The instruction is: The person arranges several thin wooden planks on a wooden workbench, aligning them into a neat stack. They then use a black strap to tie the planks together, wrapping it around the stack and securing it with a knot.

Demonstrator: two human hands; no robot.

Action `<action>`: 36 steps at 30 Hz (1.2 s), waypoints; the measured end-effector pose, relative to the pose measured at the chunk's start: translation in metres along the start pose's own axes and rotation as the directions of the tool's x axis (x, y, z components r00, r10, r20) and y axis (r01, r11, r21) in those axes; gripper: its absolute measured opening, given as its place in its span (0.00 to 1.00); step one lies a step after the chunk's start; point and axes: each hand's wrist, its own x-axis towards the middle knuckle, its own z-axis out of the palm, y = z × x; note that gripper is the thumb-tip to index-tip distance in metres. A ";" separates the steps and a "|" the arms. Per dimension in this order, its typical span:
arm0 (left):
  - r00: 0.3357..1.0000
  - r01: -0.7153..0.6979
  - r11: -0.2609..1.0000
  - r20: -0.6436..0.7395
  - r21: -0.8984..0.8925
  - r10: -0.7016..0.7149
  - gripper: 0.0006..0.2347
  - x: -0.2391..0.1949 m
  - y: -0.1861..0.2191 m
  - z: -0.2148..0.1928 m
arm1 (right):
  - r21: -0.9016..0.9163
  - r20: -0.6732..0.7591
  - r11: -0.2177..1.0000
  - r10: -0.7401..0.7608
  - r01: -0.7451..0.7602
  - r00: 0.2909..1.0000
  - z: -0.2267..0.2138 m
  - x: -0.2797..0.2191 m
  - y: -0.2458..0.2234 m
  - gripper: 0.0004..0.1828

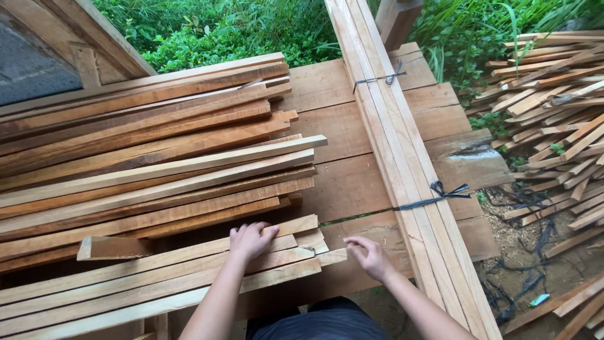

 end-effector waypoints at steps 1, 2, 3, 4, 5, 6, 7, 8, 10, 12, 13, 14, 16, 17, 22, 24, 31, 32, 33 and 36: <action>1.000 0.001 1.000 -0.003 0.000 -0.001 0.25 0.002 -0.002 0.002 | 0.000 0.000 1.000 -0.003 0.003 1.000 0.013 0.016 0.018 0.23; 1.000 -0.005 1.000 -0.013 -0.009 0.004 0.25 0.005 -0.003 0.004 | 0.380 -0.004 0.912 0.167 -0.153 0.986 0.026 0.033 0.035 0.30; 1.000 -0.008 1.000 -0.020 -0.018 0.008 0.25 0.006 -0.005 0.007 | 0.697 0.060 0.663 0.324 -0.272 0.944 0.040 0.048 0.053 0.39; 1.000 -0.006 1.000 -0.021 -0.019 0.006 0.25 0.007 -0.004 0.010 | 0.697 0.062 0.664 0.323 -0.272 0.944 0.050 0.051 0.047 0.39; 1.000 -0.008 1.000 -0.016 -0.013 0.008 0.25 0.008 -0.005 0.010 | 0.744 0.171 0.535 0.426 -0.400 0.888 0.063 0.057 0.039 0.44; 1.000 -0.010 1.000 -0.010 -0.008 0.010 0.25 0.009 -0.007 0.011 | 0.766 0.286 0.388 0.509 -0.513 0.812 0.076 0.063 0.031 0.48; 1.000 -0.002 1.000 -0.012 -0.005 0.002 0.25 0.009 -0.008 0.010 | 0.765 0.293 0.386 0.504 -0.516 0.812 0.075 0.062 0.013 0.48; 1.000 0.001 1.000 -0.013 -0.003 -0.001 0.25 0.010 -0.009 0.009 | 0.805 0.421 0.196 0.477 -0.561 0.772 0.073 0.062 -0.005 0.47; 1.000 -0.001 1.000 -0.004 -0.001 0.001 0.25 0.008 -0.005 0.007 | 0.804 0.539 -0.005 0.430 -0.595 0.725 0.071 0.059 -0.017 0.45; 1.000 -0.002 1.000 0.003 -0.003 0.002 0.25 0.003 -0.001 0.001 | 0.815 0.558 -0.038 0.320 -0.578 0.766 0.075 0.060 -0.010 0.41; 1.000 0.000 1.000 0.007 -0.002 0.000 0.25 0.003 -0.003 0.006 | 0.813 0.561 -0.042 0.321 -0.580 0.763 0.078 0.058 -0.007 0.41; 1.000 -0.012 1.000 -0.004 -0.002 0.012 0.25 0.004 -0.006 0.011 | 0.815 0.558 -0.042 0.320 -0.577 0.765 0.082 0.057 -0.005 0.39; 0.999 -0.030 1.000 -0.024 0.003 0.030 0.25 0.009 -0.007 0.008 | 0.822 0.550 -0.041 0.311 -0.568 0.775 0.090 0.064 0.001 0.37; 1.000 -0.023 1.000 -0.018 -0.003 0.023 0.25 0.008 -0.005 0.008 | 0.831 0.540 -0.045 0.307 -0.555 0.784 0.096 0.064 0.008 0.36; 1.000 0.004 1.000 0.012 -0.005 -0.004 0.24 0.002 0.002 0.000 | 0.842 0.508 -0.036 0.388 -0.538 0.769 0.106 0.065 0.005 0.34; 1.000 -0.004 1.000 0.001 -0.008 0.004 0.24 0.001 0.002 0.000 | 0.821 0.521 -0.024 0.438 -0.570 0.732 0.104 0.066 -0.002 0.35; 1.000 0.000 1.000 -0.002 0.018 0.000 0.24 0.005 0.000 0.004 | 0.822 0.419 0.124 0.530 -0.556 0.737 0.135 0.081 0.047 0.33; 1.000 0.003 1.000 0.004 0.017 -0.003 0.24 0.006 0.000 0.003 | 0.809 0.419 0.154 0.526 -0.568 0.740 0.136 0.083 0.048 0.34; 1.000 0.004 1.000 0.013 0.016 -0.005 0.24 0.005 0.000 0.003 | 0.795 0.420 0.183 0.523 -0.579 0.742 0.138 0.082 0.050 0.35; 0.999 0.005 1.000 0.031 0.023 -0.006 0.24 0.006 0.000 0.003 | 0.671 0.342 0.321 0.666 -0.668 0.663 0.126 0.078 0.014 0.37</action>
